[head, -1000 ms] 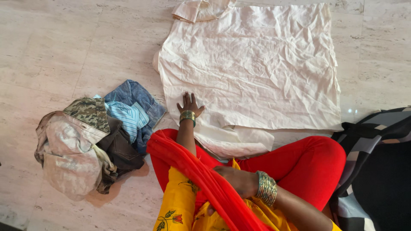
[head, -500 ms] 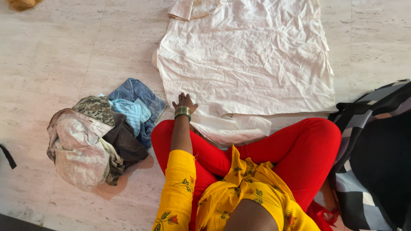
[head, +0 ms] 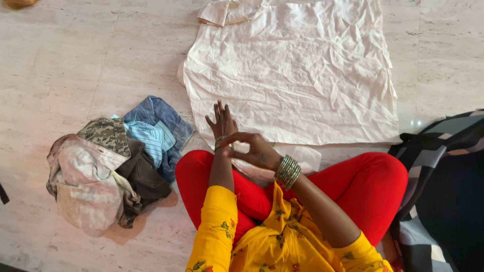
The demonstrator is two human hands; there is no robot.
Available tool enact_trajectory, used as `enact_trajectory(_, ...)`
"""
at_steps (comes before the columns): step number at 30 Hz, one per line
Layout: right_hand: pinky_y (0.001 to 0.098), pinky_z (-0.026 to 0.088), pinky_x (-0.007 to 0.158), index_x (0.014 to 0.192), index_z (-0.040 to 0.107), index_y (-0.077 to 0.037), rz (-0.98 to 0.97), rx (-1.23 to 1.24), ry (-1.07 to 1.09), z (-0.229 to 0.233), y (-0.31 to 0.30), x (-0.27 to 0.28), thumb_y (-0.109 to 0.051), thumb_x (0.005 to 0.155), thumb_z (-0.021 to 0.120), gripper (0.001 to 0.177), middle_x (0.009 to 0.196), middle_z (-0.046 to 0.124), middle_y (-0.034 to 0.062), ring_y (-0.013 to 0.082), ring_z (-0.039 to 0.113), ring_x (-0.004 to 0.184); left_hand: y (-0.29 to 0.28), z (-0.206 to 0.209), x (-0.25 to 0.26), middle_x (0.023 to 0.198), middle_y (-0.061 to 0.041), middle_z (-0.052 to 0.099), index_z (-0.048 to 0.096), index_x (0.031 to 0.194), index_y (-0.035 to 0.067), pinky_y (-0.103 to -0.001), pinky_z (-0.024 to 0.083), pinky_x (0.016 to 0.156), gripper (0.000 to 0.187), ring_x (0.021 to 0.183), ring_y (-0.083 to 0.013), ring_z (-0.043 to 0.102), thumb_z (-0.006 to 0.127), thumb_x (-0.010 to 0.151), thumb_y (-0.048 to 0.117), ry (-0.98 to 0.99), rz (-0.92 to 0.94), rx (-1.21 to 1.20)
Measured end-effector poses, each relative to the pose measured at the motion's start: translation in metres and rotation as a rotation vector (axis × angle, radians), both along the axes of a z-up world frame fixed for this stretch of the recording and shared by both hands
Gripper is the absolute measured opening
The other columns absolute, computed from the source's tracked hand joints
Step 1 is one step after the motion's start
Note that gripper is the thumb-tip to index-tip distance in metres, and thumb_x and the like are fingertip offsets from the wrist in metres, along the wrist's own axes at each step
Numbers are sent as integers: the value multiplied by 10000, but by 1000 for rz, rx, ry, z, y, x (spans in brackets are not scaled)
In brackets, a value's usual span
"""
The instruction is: The person picks up a white shirt from a pile, lays it out flat on the floor, buttons the front, and begins folding the sides.
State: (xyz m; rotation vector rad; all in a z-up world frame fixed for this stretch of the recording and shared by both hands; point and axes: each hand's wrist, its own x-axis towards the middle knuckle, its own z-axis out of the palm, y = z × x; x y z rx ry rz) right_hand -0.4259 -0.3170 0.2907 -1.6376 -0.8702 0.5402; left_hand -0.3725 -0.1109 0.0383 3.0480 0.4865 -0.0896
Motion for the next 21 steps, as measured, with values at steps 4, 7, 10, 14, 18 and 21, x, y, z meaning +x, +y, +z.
enact_trajectory(4, 434, 534, 988, 1210, 709, -110, -333, -250, -76, -102, 0, 56, -394, 926, 697, 402, 1245, 715, 115, 299, 671, 1137, 0, -7, 19, 1730, -47, 61, 296, 1604, 180, -706, 120, 1187, 690, 1581, -229, 97, 555, 974, 296, -115, -27, 23)
enact_trajectory(7, 456, 453, 1083, 1258, 677, -91, -428, -336, -207, -165, 3, 88, -415, 966, 652, 437, 1330, 673, 128, 335, 584, 1278, -1, -12, 37, 1742, -36, 98, 302, 1617, 216, -700, 122, 1203, 631, 1595, -227, 120, 483, 1020, 313, -196, -76, 41)
enact_trajectory(10, 482, 367, 1154, 1382, 587, -91, -451, -371, -294, -207, 19, 123, -452, 1005, 576, 521, 1470, 568, 127, 320, 472, 1408, 10, -7, 62, 1736, -33, 112, 289, 1628, 268, -697, 109, 1198, 627, 1588, -236, 129, 426, 1026, 376, -191, -130, -2)
enact_trajectory(14, 528, 193, 1218, 1538, 400, -121, -440, -540, -355, -240, 45, 154, -486, 1015, 483, 643, 1645, 335, 96, 274, 268, 1533, 19, -6, 86, 1718, -54, 98, 282, 1605, 338, -717, 83, 1181, 618, 1577, -266, 117, 407, 1027, 515, -129, -124, -50)
enact_trajectory(18, 522, 98, 1243, 1616, 235, -129, -395, -663, -409, -262, 58, 181, -540, 1014, 420, 752, 1709, 154, 76, 246, 145, 1566, 29, -19, 104, 1705, -53, 106, 281, 1612, 298, -716, 74, 1169, 663, 1569, -263, 113, 405, 1016, 560, -137, -85, -92)
enact_trajectory(21, 506, 52, 1229, 1618, 172, -85, -429, -754, -486, -275, 36, 207, -607, 1009, 372, 826, 1701, 100, 97, 246, 97, 1559, 32, -30, 96, 1717, -22, 134, 268, 1612, 160, -695, 71, 1201, 758, 1577, -237, 125, 418, 1010, 596, -149, -48, -114)
